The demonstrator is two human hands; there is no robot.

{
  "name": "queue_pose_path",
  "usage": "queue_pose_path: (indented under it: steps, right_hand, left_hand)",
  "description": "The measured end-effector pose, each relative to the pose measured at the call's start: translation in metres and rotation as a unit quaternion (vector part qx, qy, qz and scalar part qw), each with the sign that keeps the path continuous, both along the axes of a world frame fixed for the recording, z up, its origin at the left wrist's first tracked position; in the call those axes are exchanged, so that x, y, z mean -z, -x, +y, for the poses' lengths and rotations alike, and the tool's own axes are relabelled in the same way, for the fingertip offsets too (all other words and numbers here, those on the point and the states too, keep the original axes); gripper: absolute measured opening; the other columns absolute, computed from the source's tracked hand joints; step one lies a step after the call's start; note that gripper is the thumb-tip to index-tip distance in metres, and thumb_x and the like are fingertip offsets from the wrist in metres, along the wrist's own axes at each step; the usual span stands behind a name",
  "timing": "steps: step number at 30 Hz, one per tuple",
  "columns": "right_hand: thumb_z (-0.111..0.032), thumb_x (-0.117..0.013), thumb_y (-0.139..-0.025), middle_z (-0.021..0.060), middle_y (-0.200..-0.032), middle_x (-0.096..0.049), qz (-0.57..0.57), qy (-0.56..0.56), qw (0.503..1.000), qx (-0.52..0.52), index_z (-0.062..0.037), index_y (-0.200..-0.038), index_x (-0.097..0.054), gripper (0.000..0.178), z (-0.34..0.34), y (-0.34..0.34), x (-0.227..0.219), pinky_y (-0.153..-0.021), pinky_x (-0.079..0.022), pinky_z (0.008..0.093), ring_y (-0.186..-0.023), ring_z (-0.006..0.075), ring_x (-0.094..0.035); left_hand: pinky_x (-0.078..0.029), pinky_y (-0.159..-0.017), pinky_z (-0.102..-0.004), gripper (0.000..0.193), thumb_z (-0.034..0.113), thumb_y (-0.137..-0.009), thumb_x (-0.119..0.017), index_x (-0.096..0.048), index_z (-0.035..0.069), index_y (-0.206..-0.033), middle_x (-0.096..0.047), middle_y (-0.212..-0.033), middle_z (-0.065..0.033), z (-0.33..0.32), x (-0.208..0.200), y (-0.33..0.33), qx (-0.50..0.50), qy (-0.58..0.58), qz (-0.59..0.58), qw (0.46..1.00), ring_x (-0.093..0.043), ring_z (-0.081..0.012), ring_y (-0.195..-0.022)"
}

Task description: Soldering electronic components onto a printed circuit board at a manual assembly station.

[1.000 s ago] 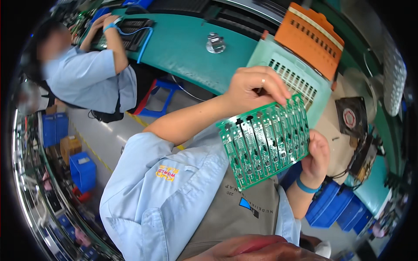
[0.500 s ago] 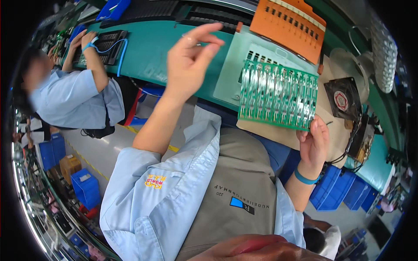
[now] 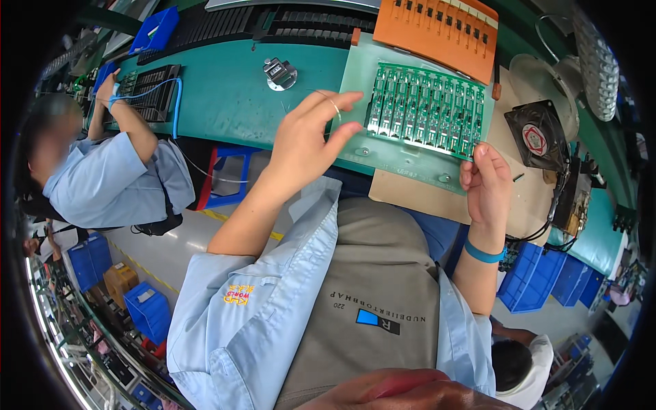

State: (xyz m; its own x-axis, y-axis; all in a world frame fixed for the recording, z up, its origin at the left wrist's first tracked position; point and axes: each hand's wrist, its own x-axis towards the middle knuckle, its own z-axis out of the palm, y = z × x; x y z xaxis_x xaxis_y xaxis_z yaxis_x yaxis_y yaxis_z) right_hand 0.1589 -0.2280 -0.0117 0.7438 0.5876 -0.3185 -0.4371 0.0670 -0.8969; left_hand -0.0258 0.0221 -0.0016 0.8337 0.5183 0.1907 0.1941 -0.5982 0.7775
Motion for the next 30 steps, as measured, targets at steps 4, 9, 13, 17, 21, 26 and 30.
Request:
queue_pose_path:
  steps: [4,9,13,17,21,26,30]
  right_hand:
    - [-0.022,-0.063,-0.102,0.0025,-0.073,-0.063,0.013,0.009,1.0,0.016,-0.0091,-0.098,-0.064,0.013,0.003,0.001,0.0,-0.051,-0.036,0.0195,-0.057,0.0077,-0.051]
    - [-0.021,-0.063,-0.102,0.0022,-0.074,-0.063,0.008,0.014,1.0,0.018,-0.0097,-0.099,-0.064,0.012,0.005,0.001,0.002,-0.051,-0.035,0.0191,-0.057,0.0073,-0.05]
    - [-0.02,-0.061,-0.105,0.0022,-0.075,-0.061,0.017,0.025,0.999,0.029,-0.0065,-0.103,-0.063,0.014,0.001,-0.001,0.002,-0.052,-0.033,0.0187,-0.058,0.0078,-0.05]
    - [-0.02,-0.061,-0.104,0.002,-0.075,-0.061,0.005,0.029,0.999,0.023,-0.0065,-0.103,-0.064,0.014,0.003,0.001,0.003,-0.052,-0.033,0.0183,-0.058,0.0075,-0.05]
    - [-0.021,-0.062,-0.103,0.002,-0.075,-0.063,0.004,0.035,0.999,0.028,-0.0079,-0.101,-0.065,0.013,0.003,0.002,0.002,-0.051,-0.033,0.0184,-0.057,0.0071,-0.049]
    - [-0.021,-0.063,-0.102,0.0021,-0.074,-0.064,0.004,0.059,0.998,0.035,-0.0084,-0.099,-0.066,0.013,0.004,0.002,0.0,-0.051,-0.034,0.0189,-0.056,0.0071,-0.049]
    - [-0.018,-0.062,-0.102,0.0026,-0.072,-0.063,-0.014,0.093,0.995,0.037,-0.0056,-0.101,-0.067,0.014,0.015,0.007,-0.004,-0.049,-0.035,0.0194,-0.055,0.0072,-0.048]
  left_hand:
    - [-0.045,-0.06,-0.0277,0.039,0.016,-0.086,-0.078,-0.072,0.015,-0.125,-0.065,-0.111,-0.001,0.0,0.016,-0.005,0.016,-0.063,-0.017,0.998,-0.049,-0.0141,-0.062]
    - [-0.046,-0.064,-0.0282,0.038,0.02,-0.085,-0.08,-0.073,0.015,-0.122,-0.062,-0.116,-0.0016,0.0,0.022,-0.007,0.015,-0.041,0.023,0.999,-0.052,-0.0152,-0.065]
    - [-0.046,-0.063,-0.028,0.038,0.021,-0.084,-0.081,-0.073,0.016,-0.121,-0.061,-0.114,-0.0007,-0.001,0.022,-0.009,0.02,-0.032,0.029,0.999,-0.052,-0.015,-0.065]
    - [-0.046,-0.063,-0.0281,0.038,0.022,-0.083,-0.082,-0.074,0.016,-0.119,-0.061,-0.113,0.0,0.0,0.023,-0.004,0.025,-0.027,0.02,0.999,-0.053,-0.0149,-0.066]
    - [-0.046,-0.063,-0.0277,0.037,0.023,-0.082,-0.083,-0.075,0.016,-0.118,-0.061,-0.111,0.0008,0.002,0.025,-0.007,0.032,-0.024,0.019,0.999,-0.053,-0.0146,-0.066]
    - [-0.047,-0.064,-0.0273,0.036,0.023,-0.082,-0.083,-0.075,0.017,-0.116,-0.062,-0.108,0.0016,0.005,0.026,-0.012,0.037,-0.032,0.023,0.999,-0.055,-0.0145,-0.068]
    - [-0.048,-0.064,-0.0277,0.036,0.022,-0.081,-0.082,-0.076,0.017,-0.116,-0.062,-0.105,0.0012,0.01,0.025,-0.007,0.027,-0.084,0.005,0.996,-0.058,-0.0154,-0.068]
